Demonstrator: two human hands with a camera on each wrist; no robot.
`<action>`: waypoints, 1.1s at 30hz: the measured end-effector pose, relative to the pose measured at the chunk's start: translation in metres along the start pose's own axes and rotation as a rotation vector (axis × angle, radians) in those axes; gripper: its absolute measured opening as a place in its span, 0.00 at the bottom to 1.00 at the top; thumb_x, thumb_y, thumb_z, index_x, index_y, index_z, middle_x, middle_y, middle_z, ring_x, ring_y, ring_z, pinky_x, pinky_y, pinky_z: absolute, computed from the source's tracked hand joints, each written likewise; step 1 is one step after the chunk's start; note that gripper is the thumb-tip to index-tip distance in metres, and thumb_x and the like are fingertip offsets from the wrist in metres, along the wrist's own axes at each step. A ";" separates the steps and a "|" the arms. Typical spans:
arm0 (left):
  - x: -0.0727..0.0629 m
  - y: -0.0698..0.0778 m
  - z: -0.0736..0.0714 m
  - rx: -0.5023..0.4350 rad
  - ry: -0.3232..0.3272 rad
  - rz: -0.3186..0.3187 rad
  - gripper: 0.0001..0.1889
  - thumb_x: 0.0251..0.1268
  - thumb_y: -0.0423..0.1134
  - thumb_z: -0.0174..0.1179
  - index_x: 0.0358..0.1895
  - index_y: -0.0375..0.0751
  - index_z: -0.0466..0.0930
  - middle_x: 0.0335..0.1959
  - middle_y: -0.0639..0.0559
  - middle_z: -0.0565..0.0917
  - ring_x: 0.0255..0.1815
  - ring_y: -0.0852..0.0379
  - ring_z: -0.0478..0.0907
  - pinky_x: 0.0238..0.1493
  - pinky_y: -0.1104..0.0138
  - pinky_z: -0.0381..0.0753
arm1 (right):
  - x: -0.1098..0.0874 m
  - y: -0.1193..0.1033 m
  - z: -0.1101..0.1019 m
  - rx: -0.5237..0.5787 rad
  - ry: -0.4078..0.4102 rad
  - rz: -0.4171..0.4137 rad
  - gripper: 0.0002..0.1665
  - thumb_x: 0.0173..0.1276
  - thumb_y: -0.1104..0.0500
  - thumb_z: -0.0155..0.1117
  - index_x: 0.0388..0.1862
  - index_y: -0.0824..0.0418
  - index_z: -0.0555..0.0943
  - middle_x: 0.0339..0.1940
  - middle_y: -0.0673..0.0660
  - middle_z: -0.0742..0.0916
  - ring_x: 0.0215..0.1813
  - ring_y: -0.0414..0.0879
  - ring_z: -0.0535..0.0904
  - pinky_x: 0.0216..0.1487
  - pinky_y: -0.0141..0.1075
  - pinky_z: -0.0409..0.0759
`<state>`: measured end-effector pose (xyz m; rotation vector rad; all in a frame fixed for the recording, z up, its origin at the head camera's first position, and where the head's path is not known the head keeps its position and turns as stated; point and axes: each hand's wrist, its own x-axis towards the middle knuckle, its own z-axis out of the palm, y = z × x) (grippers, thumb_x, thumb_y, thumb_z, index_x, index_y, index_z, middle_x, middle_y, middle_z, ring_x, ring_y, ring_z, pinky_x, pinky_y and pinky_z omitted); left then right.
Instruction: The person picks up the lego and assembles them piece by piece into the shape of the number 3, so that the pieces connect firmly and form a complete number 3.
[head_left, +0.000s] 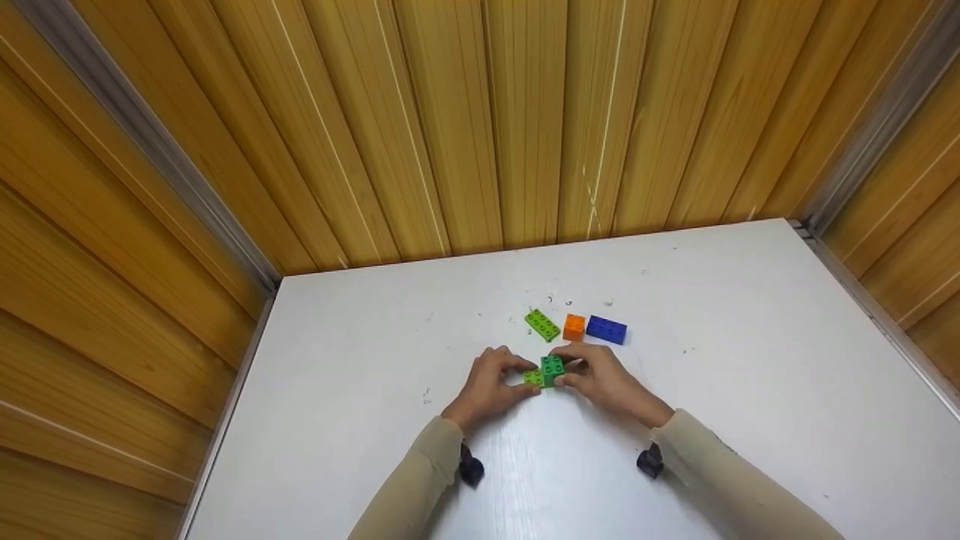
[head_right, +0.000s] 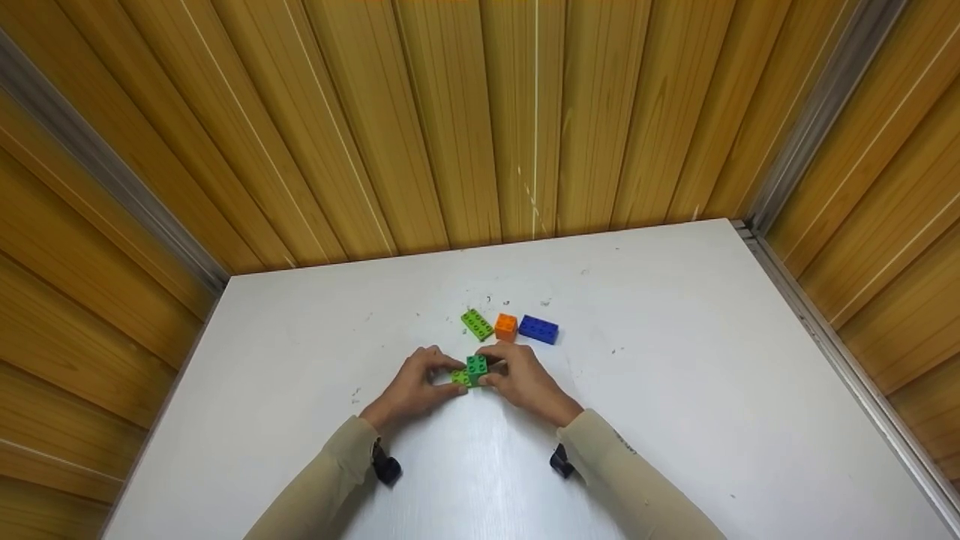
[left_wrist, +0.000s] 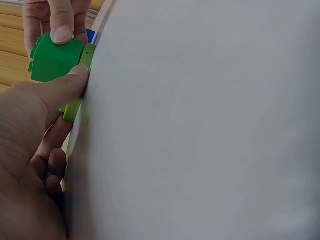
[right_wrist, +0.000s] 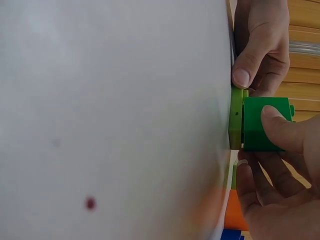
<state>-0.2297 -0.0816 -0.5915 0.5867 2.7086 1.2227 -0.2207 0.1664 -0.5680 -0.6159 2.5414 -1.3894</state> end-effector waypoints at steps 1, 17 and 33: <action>0.000 0.000 0.000 0.004 0.003 0.010 0.18 0.61 0.49 0.79 0.54 0.54 0.93 0.42 0.61 0.86 0.44 0.58 0.71 0.50 0.66 0.67 | 0.000 0.000 0.000 -0.006 0.000 -0.003 0.21 0.71 0.65 0.74 0.62 0.57 0.87 0.57 0.55 0.90 0.57 0.54 0.87 0.60 0.49 0.86; 0.000 0.001 0.001 0.006 0.000 0.009 0.17 0.61 0.49 0.80 0.53 0.55 0.93 0.39 0.59 0.84 0.44 0.59 0.71 0.51 0.65 0.67 | 0.001 -0.003 -0.001 -0.063 -0.029 -0.029 0.21 0.68 0.65 0.76 0.60 0.56 0.88 0.48 0.50 0.89 0.51 0.46 0.86 0.55 0.39 0.85; 0.000 -0.002 0.000 -0.013 -0.008 0.002 0.17 0.62 0.49 0.79 0.54 0.56 0.93 0.41 0.58 0.84 0.44 0.58 0.69 0.50 0.65 0.66 | 0.003 -0.006 -0.006 -0.101 -0.031 -0.020 0.25 0.70 0.64 0.76 0.65 0.63 0.84 0.58 0.57 0.89 0.58 0.54 0.86 0.61 0.51 0.85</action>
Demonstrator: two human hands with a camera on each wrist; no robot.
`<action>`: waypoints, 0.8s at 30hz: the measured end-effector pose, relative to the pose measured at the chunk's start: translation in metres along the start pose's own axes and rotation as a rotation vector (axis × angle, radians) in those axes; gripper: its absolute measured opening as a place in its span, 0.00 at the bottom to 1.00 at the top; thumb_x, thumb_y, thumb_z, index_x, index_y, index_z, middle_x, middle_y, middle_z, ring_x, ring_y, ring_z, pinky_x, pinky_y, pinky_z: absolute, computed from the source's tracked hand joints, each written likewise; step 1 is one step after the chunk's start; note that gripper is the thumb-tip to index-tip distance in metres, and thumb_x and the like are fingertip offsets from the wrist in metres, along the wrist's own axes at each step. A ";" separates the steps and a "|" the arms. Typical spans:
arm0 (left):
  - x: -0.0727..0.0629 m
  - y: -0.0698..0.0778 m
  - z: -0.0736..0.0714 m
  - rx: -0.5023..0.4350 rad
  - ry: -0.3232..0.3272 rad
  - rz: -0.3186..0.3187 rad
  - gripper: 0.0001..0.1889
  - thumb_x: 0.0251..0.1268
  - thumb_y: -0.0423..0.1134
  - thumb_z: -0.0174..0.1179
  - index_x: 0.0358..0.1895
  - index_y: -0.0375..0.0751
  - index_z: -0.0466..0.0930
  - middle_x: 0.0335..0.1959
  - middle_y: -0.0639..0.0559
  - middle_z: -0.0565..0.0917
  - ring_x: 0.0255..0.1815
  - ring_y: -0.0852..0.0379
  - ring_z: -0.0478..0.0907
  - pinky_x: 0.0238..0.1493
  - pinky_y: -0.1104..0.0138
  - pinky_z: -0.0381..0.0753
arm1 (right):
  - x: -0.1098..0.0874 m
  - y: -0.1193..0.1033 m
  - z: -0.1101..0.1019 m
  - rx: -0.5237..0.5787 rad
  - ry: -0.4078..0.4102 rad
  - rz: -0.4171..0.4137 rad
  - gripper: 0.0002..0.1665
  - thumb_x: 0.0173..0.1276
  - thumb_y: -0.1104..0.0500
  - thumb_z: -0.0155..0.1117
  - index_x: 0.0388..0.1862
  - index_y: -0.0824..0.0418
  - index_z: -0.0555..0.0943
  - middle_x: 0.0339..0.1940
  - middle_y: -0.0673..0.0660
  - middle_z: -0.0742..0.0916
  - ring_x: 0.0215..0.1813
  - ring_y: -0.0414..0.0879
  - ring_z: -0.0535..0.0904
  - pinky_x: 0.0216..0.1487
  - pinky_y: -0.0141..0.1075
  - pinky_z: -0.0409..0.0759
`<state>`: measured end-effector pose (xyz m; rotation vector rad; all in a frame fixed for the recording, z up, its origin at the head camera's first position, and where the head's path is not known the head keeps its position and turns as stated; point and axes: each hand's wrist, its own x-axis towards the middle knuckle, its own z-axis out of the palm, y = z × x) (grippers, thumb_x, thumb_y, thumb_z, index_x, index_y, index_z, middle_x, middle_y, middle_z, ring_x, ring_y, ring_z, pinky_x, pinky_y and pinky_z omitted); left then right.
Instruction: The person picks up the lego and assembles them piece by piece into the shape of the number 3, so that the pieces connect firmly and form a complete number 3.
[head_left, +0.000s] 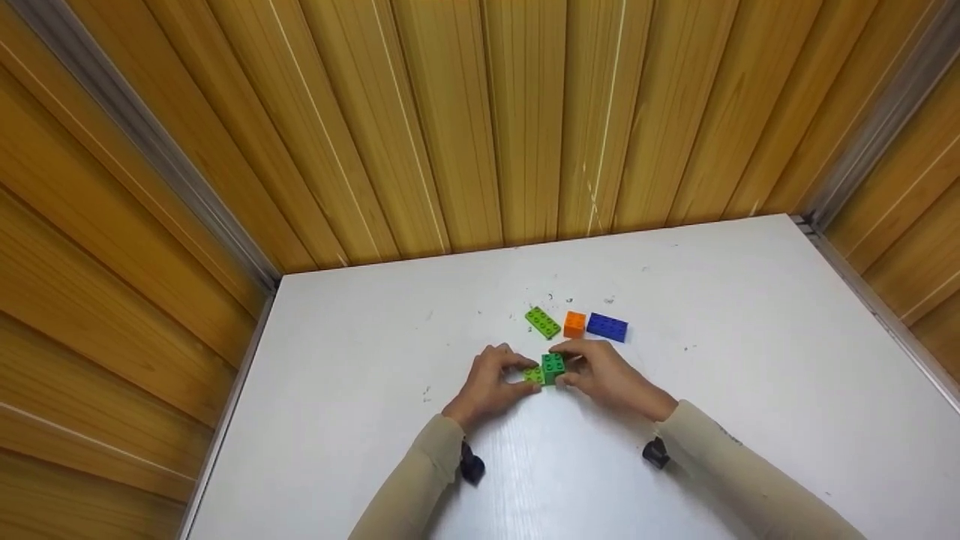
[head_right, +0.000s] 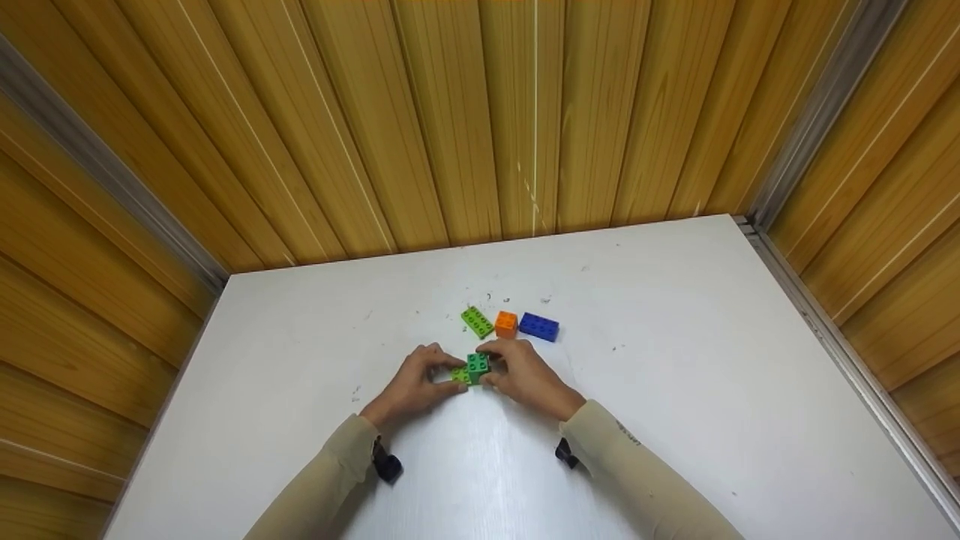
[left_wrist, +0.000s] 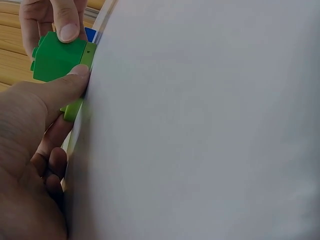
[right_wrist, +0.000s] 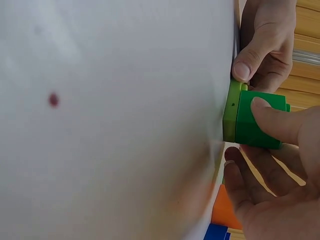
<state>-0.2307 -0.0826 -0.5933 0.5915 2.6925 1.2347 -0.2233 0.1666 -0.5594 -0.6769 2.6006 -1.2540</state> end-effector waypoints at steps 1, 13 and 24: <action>0.000 0.000 0.000 0.004 0.004 0.009 0.17 0.62 0.49 0.79 0.54 0.55 0.93 0.41 0.58 0.85 0.44 0.58 0.69 0.49 0.65 0.66 | 0.000 -0.001 -0.001 0.008 0.000 0.000 0.26 0.70 0.63 0.76 0.66 0.64 0.83 0.59 0.59 0.89 0.60 0.56 0.86 0.61 0.52 0.85; 0.000 0.001 -0.001 0.009 -0.006 -0.035 0.18 0.63 0.50 0.78 0.55 0.56 0.93 0.42 0.62 0.84 0.45 0.60 0.69 0.52 0.64 0.68 | -0.005 0.002 -0.020 0.023 0.034 -0.011 0.29 0.71 0.56 0.76 0.67 0.67 0.82 0.64 0.64 0.87 0.65 0.64 0.83 0.65 0.59 0.81; -0.001 0.001 -0.001 -0.014 -0.020 -0.047 0.17 0.63 0.50 0.78 0.55 0.58 0.93 0.42 0.61 0.83 0.46 0.58 0.68 0.52 0.63 0.67 | -0.011 0.008 -0.037 -0.019 0.090 0.044 0.29 0.70 0.56 0.78 0.67 0.63 0.83 0.65 0.62 0.87 0.66 0.64 0.82 0.67 0.59 0.81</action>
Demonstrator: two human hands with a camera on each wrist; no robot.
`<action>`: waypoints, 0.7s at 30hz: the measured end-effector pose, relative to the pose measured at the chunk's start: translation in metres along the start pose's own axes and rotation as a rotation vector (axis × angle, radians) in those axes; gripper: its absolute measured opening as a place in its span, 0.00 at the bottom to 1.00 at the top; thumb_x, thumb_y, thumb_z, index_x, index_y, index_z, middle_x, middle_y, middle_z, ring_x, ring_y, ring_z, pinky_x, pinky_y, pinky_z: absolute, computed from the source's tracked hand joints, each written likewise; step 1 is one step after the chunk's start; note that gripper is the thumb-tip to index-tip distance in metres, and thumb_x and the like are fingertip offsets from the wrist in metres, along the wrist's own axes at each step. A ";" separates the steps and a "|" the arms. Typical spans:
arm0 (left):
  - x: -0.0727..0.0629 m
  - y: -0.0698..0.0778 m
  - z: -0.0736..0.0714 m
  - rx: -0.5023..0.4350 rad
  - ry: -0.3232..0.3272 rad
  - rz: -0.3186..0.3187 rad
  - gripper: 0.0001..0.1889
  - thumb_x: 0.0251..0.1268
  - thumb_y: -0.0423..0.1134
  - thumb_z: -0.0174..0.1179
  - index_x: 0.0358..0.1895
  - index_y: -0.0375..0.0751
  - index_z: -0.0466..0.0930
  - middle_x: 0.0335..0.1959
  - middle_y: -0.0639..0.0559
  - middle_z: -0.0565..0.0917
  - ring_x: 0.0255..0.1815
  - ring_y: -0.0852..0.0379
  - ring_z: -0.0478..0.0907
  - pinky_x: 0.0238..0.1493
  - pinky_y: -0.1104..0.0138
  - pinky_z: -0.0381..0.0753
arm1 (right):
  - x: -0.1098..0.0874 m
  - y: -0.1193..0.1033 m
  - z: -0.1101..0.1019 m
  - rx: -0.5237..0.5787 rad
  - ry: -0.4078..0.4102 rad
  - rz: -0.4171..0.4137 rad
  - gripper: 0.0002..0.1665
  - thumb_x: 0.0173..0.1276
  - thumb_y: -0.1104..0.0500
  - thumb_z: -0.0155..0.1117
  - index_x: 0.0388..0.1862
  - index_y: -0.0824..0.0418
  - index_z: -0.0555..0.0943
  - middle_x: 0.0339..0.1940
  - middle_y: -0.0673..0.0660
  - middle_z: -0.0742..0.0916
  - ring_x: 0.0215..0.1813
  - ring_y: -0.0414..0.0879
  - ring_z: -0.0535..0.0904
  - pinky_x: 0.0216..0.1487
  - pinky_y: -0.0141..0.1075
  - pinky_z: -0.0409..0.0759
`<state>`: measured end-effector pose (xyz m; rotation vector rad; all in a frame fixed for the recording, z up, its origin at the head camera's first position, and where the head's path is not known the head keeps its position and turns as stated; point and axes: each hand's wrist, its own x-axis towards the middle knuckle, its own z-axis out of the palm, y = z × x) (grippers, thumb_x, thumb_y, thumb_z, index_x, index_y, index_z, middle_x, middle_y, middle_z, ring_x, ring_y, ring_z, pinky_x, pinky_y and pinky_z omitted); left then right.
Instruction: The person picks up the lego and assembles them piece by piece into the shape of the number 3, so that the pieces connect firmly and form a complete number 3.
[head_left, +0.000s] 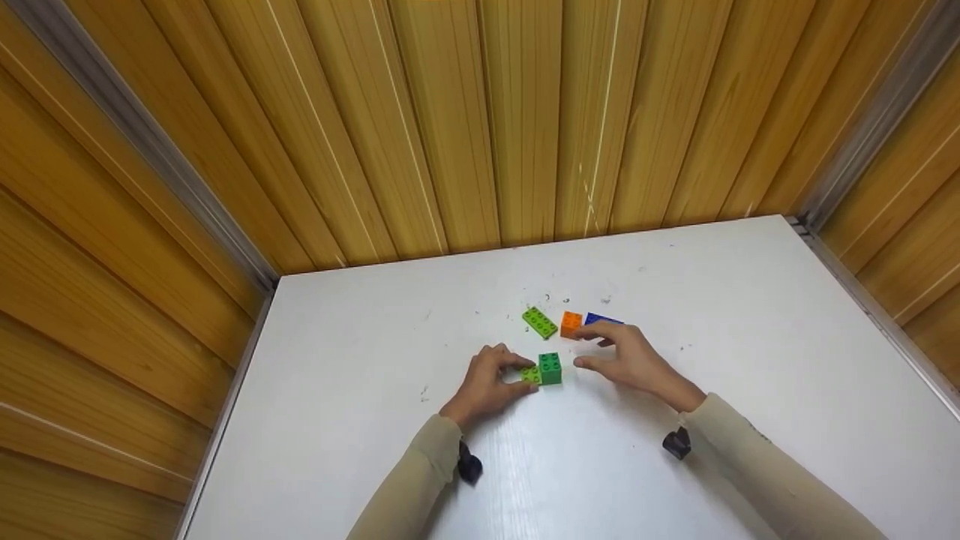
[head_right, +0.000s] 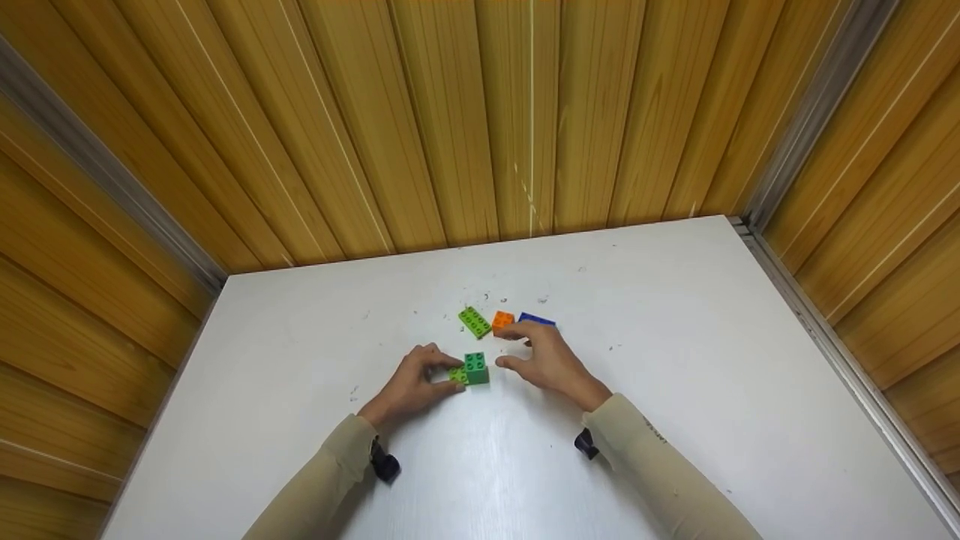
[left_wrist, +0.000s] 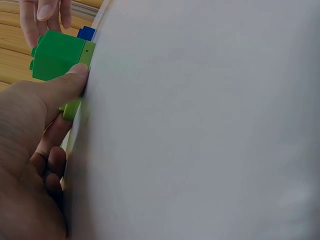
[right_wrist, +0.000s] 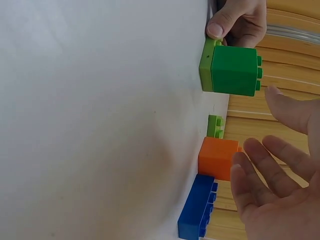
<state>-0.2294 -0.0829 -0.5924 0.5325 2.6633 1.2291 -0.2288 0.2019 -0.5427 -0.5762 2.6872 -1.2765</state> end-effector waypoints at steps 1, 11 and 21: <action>0.000 0.000 0.000 -0.002 0.000 -0.002 0.17 0.63 0.49 0.78 0.55 0.58 0.93 0.42 0.61 0.83 0.46 0.58 0.68 0.52 0.63 0.67 | 0.000 0.001 -0.001 -0.007 0.009 0.005 0.29 0.70 0.55 0.78 0.67 0.63 0.83 0.65 0.62 0.87 0.66 0.65 0.82 0.67 0.58 0.81; 0.001 -0.001 0.000 0.006 0.007 0.012 0.19 0.61 0.51 0.79 0.55 0.57 0.93 0.41 0.63 0.83 0.44 0.60 0.68 0.51 0.65 0.67 | 0.004 0.008 -0.012 -0.039 0.075 0.043 0.31 0.70 0.52 0.78 0.67 0.64 0.83 0.65 0.64 0.86 0.67 0.65 0.81 0.69 0.61 0.78; 0.001 -0.002 0.001 -0.001 0.008 0.011 0.18 0.61 0.50 0.79 0.55 0.56 0.93 0.39 0.62 0.82 0.44 0.59 0.68 0.50 0.64 0.67 | 0.011 0.018 -0.021 -0.049 0.122 0.041 0.32 0.68 0.59 0.79 0.68 0.68 0.81 0.66 0.67 0.85 0.68 0.66 0.81 0.69 0.60 0.79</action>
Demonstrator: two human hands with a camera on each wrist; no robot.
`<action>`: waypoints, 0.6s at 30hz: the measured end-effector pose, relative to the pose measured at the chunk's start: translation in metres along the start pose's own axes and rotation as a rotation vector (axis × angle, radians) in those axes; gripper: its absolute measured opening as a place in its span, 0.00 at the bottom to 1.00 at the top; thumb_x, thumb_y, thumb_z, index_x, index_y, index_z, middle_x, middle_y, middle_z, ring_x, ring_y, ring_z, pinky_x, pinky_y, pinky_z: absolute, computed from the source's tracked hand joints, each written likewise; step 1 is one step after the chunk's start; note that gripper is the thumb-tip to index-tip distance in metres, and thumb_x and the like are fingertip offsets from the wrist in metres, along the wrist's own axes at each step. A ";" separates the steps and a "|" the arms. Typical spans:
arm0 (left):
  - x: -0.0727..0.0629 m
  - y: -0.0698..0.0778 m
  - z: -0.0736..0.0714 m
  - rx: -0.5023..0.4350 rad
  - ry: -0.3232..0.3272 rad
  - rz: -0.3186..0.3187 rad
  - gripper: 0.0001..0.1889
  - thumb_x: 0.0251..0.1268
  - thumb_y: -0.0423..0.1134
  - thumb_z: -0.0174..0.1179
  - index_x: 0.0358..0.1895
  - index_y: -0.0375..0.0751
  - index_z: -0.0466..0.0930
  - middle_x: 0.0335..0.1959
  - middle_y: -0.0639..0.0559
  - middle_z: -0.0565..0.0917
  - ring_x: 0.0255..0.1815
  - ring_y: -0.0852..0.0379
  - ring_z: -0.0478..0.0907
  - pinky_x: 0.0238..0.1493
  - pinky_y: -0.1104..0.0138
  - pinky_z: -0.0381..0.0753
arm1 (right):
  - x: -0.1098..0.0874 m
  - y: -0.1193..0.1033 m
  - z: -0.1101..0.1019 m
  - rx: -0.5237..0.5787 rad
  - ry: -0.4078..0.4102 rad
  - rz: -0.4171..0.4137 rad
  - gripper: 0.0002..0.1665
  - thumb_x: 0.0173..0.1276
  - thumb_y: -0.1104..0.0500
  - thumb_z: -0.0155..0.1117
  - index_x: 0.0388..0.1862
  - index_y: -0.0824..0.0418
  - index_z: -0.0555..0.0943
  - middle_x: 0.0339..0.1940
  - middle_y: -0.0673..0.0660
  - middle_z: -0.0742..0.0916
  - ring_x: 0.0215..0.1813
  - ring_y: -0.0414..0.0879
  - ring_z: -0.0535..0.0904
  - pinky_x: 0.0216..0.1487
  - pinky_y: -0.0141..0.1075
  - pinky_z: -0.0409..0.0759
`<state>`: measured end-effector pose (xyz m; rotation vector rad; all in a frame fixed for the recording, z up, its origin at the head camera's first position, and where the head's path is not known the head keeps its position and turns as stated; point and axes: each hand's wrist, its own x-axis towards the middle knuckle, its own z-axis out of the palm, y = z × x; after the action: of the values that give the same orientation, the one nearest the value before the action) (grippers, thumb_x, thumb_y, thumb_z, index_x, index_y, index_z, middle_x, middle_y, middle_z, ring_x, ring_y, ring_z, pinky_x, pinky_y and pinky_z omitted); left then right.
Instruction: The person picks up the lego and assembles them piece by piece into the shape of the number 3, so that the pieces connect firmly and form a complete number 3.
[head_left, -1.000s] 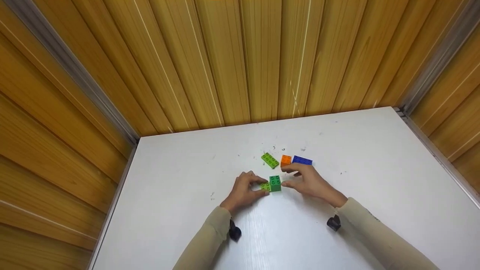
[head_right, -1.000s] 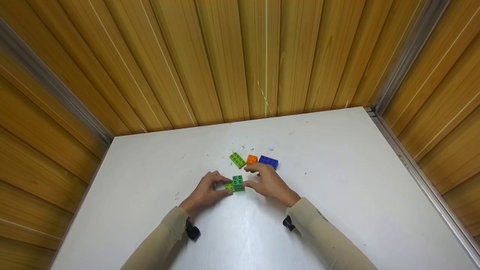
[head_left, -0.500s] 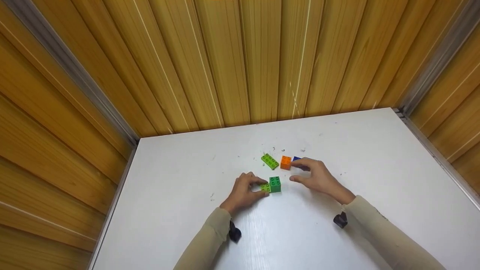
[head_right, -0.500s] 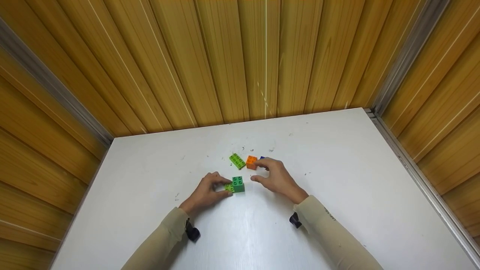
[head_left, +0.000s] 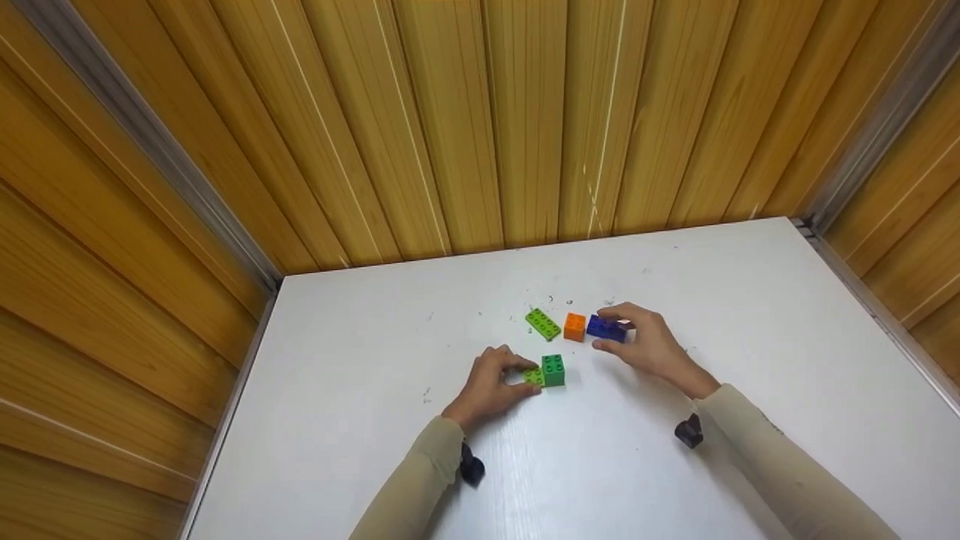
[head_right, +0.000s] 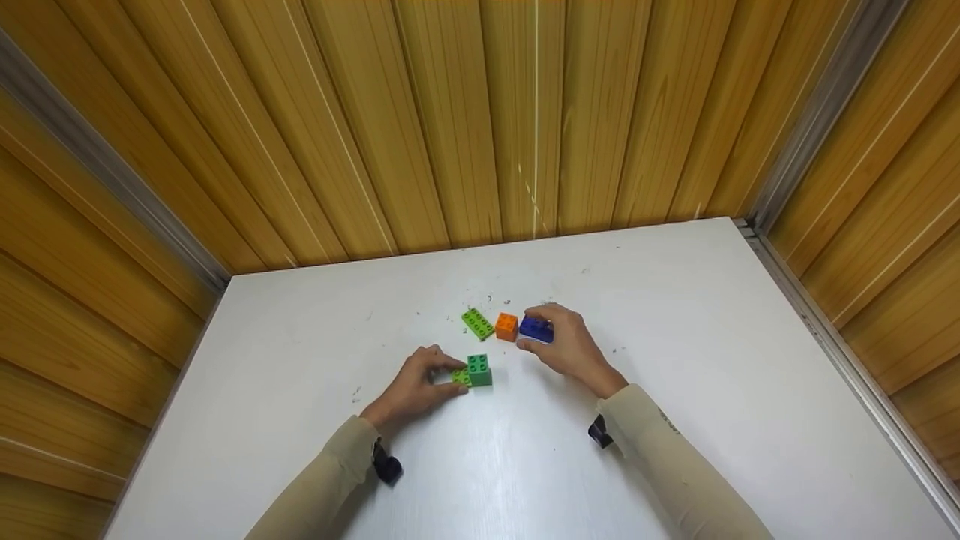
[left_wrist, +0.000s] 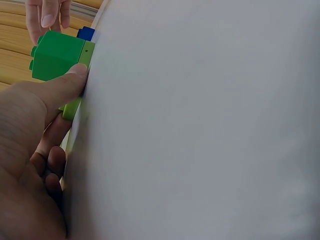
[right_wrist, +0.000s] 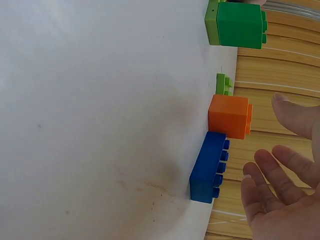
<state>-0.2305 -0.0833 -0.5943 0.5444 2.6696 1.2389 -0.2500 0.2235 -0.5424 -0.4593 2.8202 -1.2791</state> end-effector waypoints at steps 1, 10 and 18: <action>0.000 0.000 0.000 -0.003 -0.002 -0.001 0.18 0.61 0.50 0.79 0.55 0.56 0.93 0.40 0.62 0.82 0.44 0.59 0.68 0.51 0.64 0.67 | 0.001 0.001 0.000 -0.003 0.004 -0.004 0.32 0.68 0.59 0.79 0.68 0.68 0.81 0.66 0.68 0.85 0.68 0.66 0.81 0.68 0.60 0.79; 0.000 0.007 0.002 0.017 -0.016 -0.025 0.18 0.60 0.49 0.80 0.54 0.59 0.93 0.40 0.65 0.82 0.46 0.59 0.68 0.53 0.62 0.66 | 0.003 0.014 -0.001 -0.003 0.020 0.019 0.35 0.68 0.59 0.79 0.71 0.70 0.79 0.68 0.69 0.84 0.69 0.67 0.79 0.70 0.62 0.77; 0.000 0.013 0.002 0.071 -0.011 -0.030 0.17 0.59 0.51 0.80 0.52 0.60 0.94 0.40 0.66 0.84 0.46 0.60 0.69 0.55 0.61 0.65 | 0.005 0.019 0.002 -0.004 0.009 0.073 0.34 0.72 0.57 0.76 0.72 0.69 0.77 0.72 0.70 0.81 0.72 0.67 0.76 0.72 0.62 0.75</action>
<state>-0.2269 -0.0741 -0.5853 0.5171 2.7118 1.1334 -0.2593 0.2326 -0.5568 -0.3475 2.8190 -1.2656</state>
